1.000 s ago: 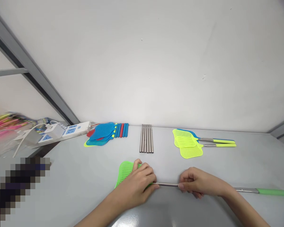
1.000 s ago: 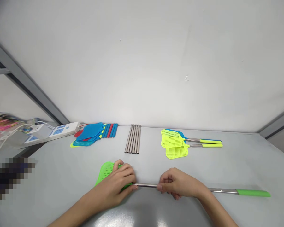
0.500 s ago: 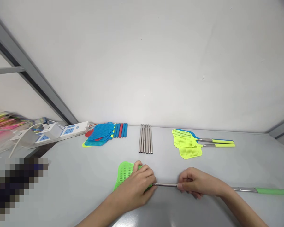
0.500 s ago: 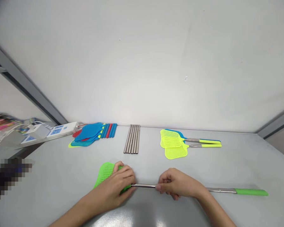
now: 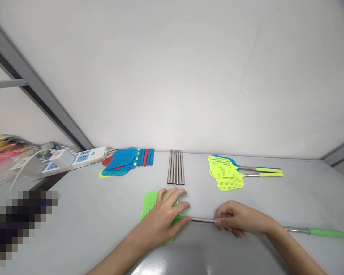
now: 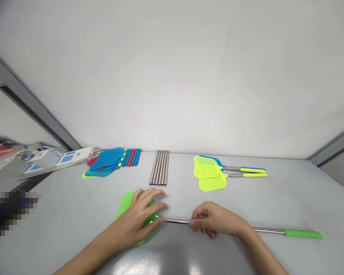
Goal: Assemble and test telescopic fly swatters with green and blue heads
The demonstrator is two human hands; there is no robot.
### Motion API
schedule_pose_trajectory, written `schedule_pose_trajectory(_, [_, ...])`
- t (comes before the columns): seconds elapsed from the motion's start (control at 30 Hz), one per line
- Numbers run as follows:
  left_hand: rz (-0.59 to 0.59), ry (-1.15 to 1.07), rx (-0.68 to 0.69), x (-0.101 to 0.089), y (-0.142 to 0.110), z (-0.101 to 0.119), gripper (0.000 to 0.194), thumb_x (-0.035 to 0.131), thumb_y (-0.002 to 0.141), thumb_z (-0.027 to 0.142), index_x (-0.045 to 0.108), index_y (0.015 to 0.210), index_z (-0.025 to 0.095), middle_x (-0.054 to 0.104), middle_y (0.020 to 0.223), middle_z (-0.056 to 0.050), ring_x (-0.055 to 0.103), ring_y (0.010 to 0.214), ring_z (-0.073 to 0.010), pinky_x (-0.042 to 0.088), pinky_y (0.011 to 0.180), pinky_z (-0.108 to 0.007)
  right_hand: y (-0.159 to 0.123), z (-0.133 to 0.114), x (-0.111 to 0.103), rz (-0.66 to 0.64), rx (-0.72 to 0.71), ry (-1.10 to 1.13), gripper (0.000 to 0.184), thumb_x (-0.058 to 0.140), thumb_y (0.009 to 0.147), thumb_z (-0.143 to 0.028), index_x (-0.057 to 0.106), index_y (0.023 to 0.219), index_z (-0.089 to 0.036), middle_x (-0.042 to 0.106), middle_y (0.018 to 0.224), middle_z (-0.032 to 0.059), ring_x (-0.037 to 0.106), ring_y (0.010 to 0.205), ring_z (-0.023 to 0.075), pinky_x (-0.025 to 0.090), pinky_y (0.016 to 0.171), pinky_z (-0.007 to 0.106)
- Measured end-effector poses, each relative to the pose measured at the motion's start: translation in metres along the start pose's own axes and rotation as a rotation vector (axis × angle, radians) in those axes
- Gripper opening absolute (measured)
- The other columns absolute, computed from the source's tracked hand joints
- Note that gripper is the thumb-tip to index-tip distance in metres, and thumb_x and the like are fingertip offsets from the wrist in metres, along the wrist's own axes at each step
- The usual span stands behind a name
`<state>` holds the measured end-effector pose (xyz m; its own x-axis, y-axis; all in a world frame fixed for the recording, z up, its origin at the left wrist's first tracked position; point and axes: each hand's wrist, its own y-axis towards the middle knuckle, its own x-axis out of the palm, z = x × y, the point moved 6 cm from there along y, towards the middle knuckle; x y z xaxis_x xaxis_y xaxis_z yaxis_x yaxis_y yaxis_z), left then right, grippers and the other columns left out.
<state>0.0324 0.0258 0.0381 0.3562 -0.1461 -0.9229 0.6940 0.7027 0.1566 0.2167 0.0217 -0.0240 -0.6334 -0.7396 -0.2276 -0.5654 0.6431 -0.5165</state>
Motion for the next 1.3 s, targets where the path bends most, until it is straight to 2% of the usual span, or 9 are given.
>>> schedule_pose_trajectory(0.07, [0.073,0.062,-0.082,-0.002,0.0,-0.011,0.022,0.039,0.089,0.028,0.05,0.108,0.025,0.039,0.126,-0.008,0.035,0.116,-0.025,0.023,0.093,-0.045,0.0,0.001,-0.002,0.01,0.014,0.007,0.033,0.053,0.078,-0.045,0.057,0.07,-0.013,0.045,0.055,-0.0038,0.038,0.038,0.0036,0.026,0.035,0.015])
schedule_pose_trajectory(0.2, [0.224,0.131,-0.326,-0.006,-0.002,-0.042,0.03,0.036,0.089,0.034,0.044,0.117,0.025,0.036,0.128,-0.01,0.033,0.118,-0.0264,0.023,0.094,-0.049,0.0,0.001,-0.007,0.056,-0.008,0.019,0.035,0.052,0.078,-0.046,0.055,0.069,-0.013,0.045,0.055,-0.0033,0.036,0.039,0.0033,0.024,0.036,0.015])
schedule_pose_trajectory(0.33, [0.262,0.068,-0.52,-0.006,-0.008,-0.06,0.042,0.041,0.084,0.047,0.043,0.118,0.023,0.037,0.123,-0.01,0.041,0.111,-0.0272,0.032,0.091,-0.046,-0.002,-0.002,-0.011,0.088,-0.029,0.046,0.036,0.051,0.078,-0.047,0.054,0.068,-0.013,0.045,0.056,-0.0031,0.036,0.04,0.0036,0.024,0.037,0.016])
schedule_pose_trajectory(0.5, [0.212,-0.088,-0.692,0.003,-0.014,-0.057,0.047,0.037,0.083,0.05,0.039,0.121,0.022,0.039,0.105,-0.009,0.056,0.086,-0.0227,0.045,0.078,-0.04,-0.002,-0.003,-0.01,0.098,-0.045,0.039,0.037,0.05,0.079,-0.047,0.056,0.068,-0.012,0.043,0.053,-0.0037,0.034,0.039,0.004,0.023,0.038,0.017])
schedule_pose_trajectory(0.63, [0.237,-0.04,-0.786,0.007,-0.017,-0.05,0.042,0.036,0.083,0.051,0.045,0.114,0.024,0.036,0.104,-0.009,0.057,0.079,-0.0231,0.047,0.068,-0.042,0.001,-0.003,-0.007,0.12,-0.05,0.011,0.036,0.05,0.079,-0.044,0.057,0.066,-0.012,0.04,0.05,-0.0042,0.032,0.041,0.0052,0.024,0.04,0.018])
schedule_pose_trajectory(0.97, [0.276,-0.023,-0.82,0.009,-0.021,-0.044,0.037,0.037,0.082,0.052,0.047,0.107,0.026,0.035,0.1,-0.007,0.056,0.08,-0.0232,0.047,0.065,-0.041,0.003,-0.007,0.006,0.047,-0.045,0.16,0.032,0.048,0.079,-0.037,0.056,0.061,-0.012,0.037,0.044,-0.006,0.027,0.038,0.0047,0.021,0.038,0.018])
schedule_pose_trajectory(1.17, [0.274,-0.045,-0.827,0.009,-0.02,-0.04,0.036,0.037,0.082,0.051,0.047,0.107,0.027,0.034,0.1,-0.007,0.056,0.08,-0.0229,0.047,0.065,-0.041,0.001,-0.005,0.012,-0.021,0.015,0.242,0.025,0.047,0.077,-0.029,0.054,0.059,-0.013,0.032,0.038,-0.0083,0.018,0.034,0.0039,0.013,0.031,0.018])
schedule_pose_trajectory(1.3, [0.298,-0.011,-0.812,0.006,-0.02,-0.036,0.036,0.038,0.082,0.05,0.047,0.108,0.026,0.034,0.101,-0.007,0.056,0.08,-0.023,0.047,0.064,-0.04,0.0,-0.003,0.014,-0.054,0.039,0.283,0.027,0.047,0.078,-0.031,0.054,0.059,-0.013,0.03,0.037,-0.0093,0.016,0.032,0.0033,0.011,0.03,0.018])
